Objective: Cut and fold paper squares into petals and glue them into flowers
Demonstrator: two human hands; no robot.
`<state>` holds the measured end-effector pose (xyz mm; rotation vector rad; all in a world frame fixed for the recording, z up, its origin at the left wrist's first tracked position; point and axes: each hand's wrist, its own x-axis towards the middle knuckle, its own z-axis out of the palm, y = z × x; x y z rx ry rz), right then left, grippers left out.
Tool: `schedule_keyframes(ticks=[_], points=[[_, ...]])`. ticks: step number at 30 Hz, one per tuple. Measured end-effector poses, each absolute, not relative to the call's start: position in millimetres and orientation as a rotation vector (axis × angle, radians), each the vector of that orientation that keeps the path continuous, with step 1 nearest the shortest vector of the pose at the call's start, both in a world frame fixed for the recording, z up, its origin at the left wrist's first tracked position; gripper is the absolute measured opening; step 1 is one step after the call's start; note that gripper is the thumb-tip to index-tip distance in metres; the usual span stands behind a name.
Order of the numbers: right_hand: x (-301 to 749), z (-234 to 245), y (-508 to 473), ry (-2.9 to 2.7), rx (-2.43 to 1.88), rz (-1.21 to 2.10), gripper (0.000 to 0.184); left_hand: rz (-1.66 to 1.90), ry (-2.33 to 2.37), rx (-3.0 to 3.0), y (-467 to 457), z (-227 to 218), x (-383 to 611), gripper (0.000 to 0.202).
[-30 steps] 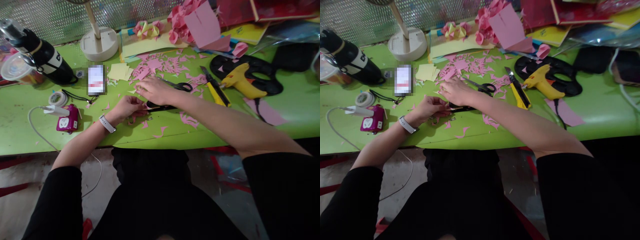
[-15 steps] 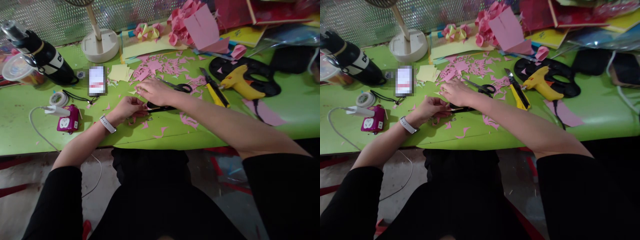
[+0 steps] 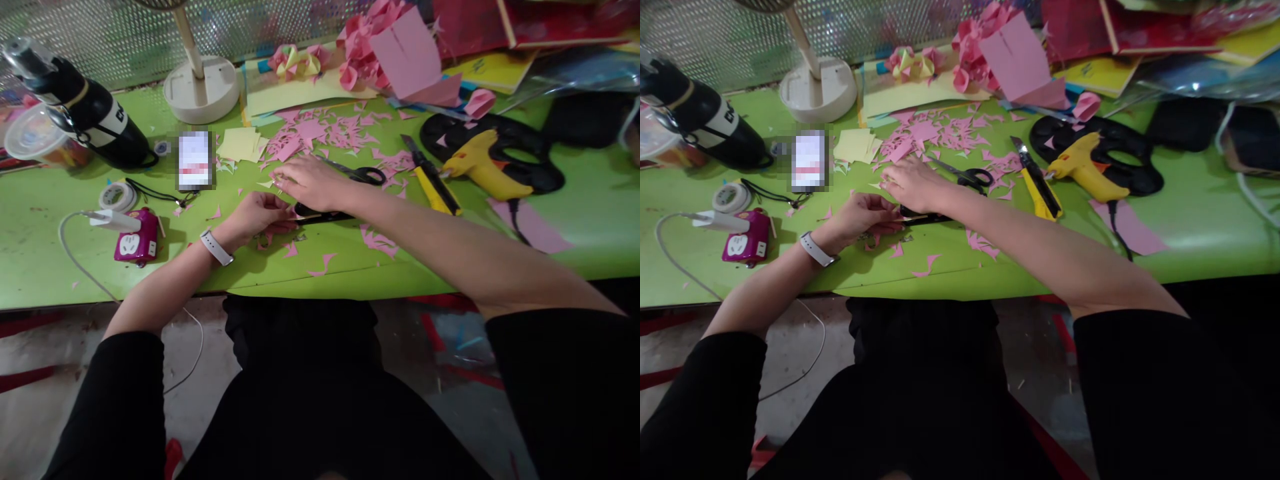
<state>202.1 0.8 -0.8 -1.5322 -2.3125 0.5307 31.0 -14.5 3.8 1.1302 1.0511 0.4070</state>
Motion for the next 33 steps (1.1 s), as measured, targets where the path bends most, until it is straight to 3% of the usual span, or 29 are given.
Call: schedule_keyframes(ticks=[33], points=[[199.4,5.8,-2.2,-2.333,-1.537,0.536,0.049,0.391,1.076,1.125,-16.6,9.8,31.4,0.016]])
